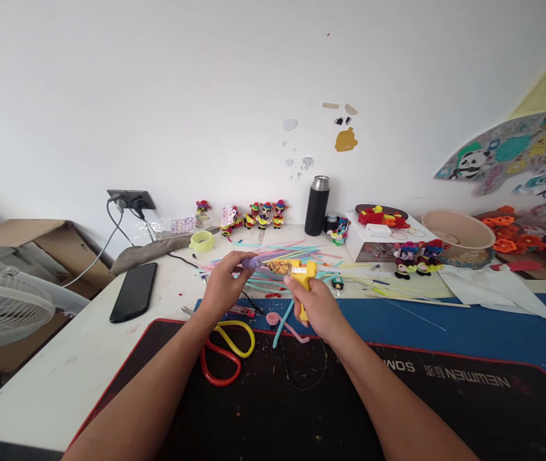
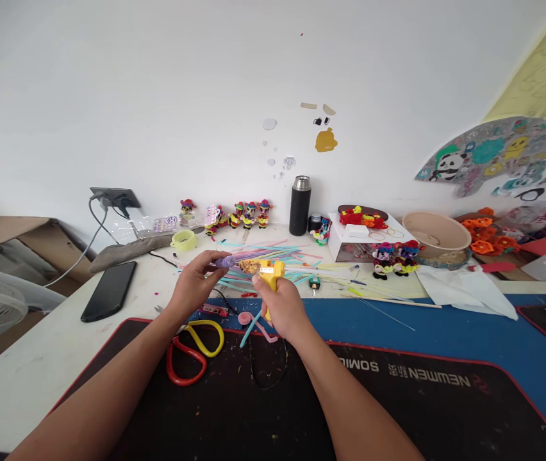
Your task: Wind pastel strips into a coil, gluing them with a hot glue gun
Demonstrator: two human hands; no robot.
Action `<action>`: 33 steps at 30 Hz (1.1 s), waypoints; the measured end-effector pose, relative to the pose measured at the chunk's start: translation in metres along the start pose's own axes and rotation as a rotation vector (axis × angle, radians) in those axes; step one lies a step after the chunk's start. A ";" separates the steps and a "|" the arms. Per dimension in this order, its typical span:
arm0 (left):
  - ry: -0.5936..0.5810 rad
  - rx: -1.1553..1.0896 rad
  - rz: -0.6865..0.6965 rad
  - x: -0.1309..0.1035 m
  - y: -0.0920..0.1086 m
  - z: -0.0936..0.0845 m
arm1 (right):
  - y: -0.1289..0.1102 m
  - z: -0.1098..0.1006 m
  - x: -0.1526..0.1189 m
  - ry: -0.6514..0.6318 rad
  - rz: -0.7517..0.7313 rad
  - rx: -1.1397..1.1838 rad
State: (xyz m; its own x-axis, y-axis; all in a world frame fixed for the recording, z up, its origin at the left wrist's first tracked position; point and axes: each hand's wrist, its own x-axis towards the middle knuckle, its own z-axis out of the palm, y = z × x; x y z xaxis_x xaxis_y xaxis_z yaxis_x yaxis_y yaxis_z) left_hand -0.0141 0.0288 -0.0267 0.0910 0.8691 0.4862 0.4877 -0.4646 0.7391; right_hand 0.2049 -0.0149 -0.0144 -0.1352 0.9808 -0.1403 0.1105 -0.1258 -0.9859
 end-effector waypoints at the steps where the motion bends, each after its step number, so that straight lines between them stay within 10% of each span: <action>1: -0.002 0.000 -0.002 0.000 0.000 0.000 | 0.000 0.000 0.000 -0.003 -0.003 -0.008; 33: -0.016 -0.069 -0.133 0.000 -0.007 0.002 | 0.000 0.001 -0.002 -0.028 -0.035 0.116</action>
State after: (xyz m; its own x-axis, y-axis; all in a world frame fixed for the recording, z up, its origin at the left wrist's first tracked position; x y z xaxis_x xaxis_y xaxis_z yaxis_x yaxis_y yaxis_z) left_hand -0.0162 0.0325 -0.0330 0.0436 0.9263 0.3744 0.4359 -0.3548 0.8271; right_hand 0.2045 -0.0165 -0.0142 -0.1649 0.9805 -0.1067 -0.0090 -0.1097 -0.9939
